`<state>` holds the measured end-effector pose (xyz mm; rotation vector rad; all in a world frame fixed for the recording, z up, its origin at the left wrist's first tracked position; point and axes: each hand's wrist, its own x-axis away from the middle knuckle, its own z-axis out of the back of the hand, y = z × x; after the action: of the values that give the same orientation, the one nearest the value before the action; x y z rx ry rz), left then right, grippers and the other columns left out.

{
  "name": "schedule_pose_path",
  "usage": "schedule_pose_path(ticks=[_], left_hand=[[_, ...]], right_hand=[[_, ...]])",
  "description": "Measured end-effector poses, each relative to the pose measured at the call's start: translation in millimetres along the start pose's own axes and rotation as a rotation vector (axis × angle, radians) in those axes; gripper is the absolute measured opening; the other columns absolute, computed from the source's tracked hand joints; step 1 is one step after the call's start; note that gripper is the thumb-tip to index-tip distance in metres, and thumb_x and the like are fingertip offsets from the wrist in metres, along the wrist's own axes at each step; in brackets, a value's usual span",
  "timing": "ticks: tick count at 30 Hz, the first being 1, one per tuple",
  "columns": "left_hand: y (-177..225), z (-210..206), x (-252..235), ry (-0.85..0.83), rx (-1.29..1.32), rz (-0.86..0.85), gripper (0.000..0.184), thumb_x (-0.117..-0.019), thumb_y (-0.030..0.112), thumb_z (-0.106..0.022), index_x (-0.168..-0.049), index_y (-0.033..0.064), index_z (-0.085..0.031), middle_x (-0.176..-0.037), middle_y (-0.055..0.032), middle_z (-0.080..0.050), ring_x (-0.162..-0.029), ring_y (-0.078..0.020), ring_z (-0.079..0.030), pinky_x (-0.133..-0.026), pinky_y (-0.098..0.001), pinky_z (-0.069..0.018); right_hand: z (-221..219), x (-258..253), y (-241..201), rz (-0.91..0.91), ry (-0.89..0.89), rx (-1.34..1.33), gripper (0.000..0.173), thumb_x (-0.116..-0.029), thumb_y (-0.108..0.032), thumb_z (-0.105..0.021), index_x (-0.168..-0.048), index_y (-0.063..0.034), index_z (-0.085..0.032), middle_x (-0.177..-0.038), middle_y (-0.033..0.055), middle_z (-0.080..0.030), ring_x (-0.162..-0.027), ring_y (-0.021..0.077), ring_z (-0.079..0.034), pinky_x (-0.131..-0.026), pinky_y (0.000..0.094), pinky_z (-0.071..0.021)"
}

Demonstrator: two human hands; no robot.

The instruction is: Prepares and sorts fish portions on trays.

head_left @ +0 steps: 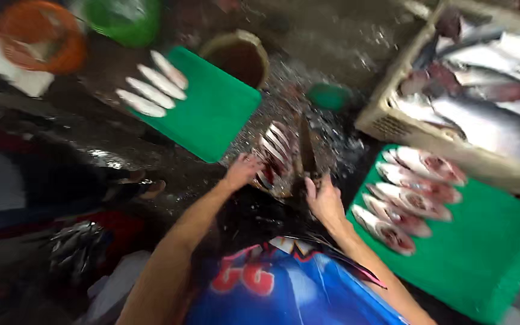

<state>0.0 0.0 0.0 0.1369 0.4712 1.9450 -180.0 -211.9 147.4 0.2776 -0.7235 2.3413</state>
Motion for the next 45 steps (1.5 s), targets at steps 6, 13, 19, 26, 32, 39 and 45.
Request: schedule_pose_path(ticks=[6, 13, 19, 26, 32, 39, 45], left_hand=[[-5, -15, -6, 0.108, 0.001, -0.058, 0.021, -0.0991, 0.013, -0.061, -0.116, 0.0166, -0.074, -0.126, -0.0060, -0.071, -0.122, -0.0298, -0.062, -0.110, -0.0535, -0.0416], [-8, -21, 7, 0.143, -0.009, -0.036, 0.023, -0.0998, 0.013, -0.060, -0.117, 0.0182, -0.073, -0.128, -0.0062, -0.069, -0.120, -0.0295, -0.062, -0.110, -0.0527, -0.0402], [-7, -34, 16, 0.171, 0.005, -0.007, 0.022, -0.0995, 0.013, -0.060, -0.117, 0.0179, -0.073, -0.126, -0.0084, -0.069, -0.121, -0.0315, -0.061, -0.110, -0.0526, -0.0405], [9, -25, 8, 0.268, 0.137, 0.106, 0.025, -0.1011, 0.018, -0.059, -0.122, 0.0178, -0.073, -0.128, -0.0077, -0.069, -0.124, -0.0320, -0.059, -0.107, -0.0528, -0.0414], [18, 5, -67, -0.244, 0.064, 0.023, 0.073, -0.0744, 0.029, -0.089, -0.141, 0.0237, -0.058, -0.147, -0.0056, -0.054, -0.133, -0.0382, -0.047, -0.109, -0.0610, -0.0346], [-2, -1, -18, -0.069, 0.029, 0.002, 0.046, -0.0834, 0.011, -0.072, -0.127, 0.0228, -0.068, -0.137, -0.0068, -0.063, -0.128, -0.0377, -0.053, -0.107, -0.0616, -0.0355], [-1, -14, -9, -0.001, 0.025, 0.046, 0.039, -0.0908, 0.012, -0.063, -0.127, 0.0253, -0.067, -0.140, -0.0030, -0.061, -0.130, -0.0342, -0.051, -0.108, -0.0578, -0.0355]], right_hand=[[-11, -13, 9, 0.064, -0.240, 0.077, 0.052, -0.1070, -0.049, -0.047, -0.132, -0.0040, -0.055, -0.089, 0.0165, -0.070, -0.084, 0.0354, -0.072, -0.076, 0.0579, -0.0586], [-33, -40, -10, 0.131, -0.351, 0.332, 0.048, -0.1065, -0.050, -0.047, -0.124, -0.0067, -0.058, -0.086, 0.0175, -0.070, -0.084, 0.0395, -0.073, -0.069, 0.0596, -0.0585], [-82, -68, 9, 0.095, -0.310, 0.267, 0.060, -0.1071, -0.050, -0.045, -0.142, -0.0018, -0.047, -0.095, 0.0209, -0.071, -0.088, 0.0411, -0.073, -0.073, 0.0601, -0.0597], [-63, -11, 56, 0.074, -0.312, 0.156, 0.055, -0.1070, -0.052, -0.045, -0.136, -0.0053, -0.051, -0.082, 0.0156, -0.069, -0.078, 0.0363, -0.072, -0.071, 0.0571, -0.0589], [-21, -6, 31, 0.056, 0.016, -0.057, 0.049, -0.1071, -0.049, -0.048, -0.130, -0.0055, -0.053, -0.076, 0.0103, -0.066, -0.064, 0.0257, -0.068, -0.059, 0.0497, -0.0579], [-25, -49, -3, 0.065, -0.223, 0.116, 0.053, -0.1071, -0.051, -0.044, -0.132, -0.0057, -0.053, -0.082, 0.0159, -0.068, -0.078, 0.0374, -0.072, -0.067, 0.0573, -0.0585], [-69, -80, -17, -0.021, -0.332, 0.209, 0.055, -0.1082, -0.048, -0.042, -0.139, -0.0025, -0.046, -0.098, 0.0201, -0.070, -0.093, 0.0400, -0.073, -0.077, 0.0575, -0.0601]])
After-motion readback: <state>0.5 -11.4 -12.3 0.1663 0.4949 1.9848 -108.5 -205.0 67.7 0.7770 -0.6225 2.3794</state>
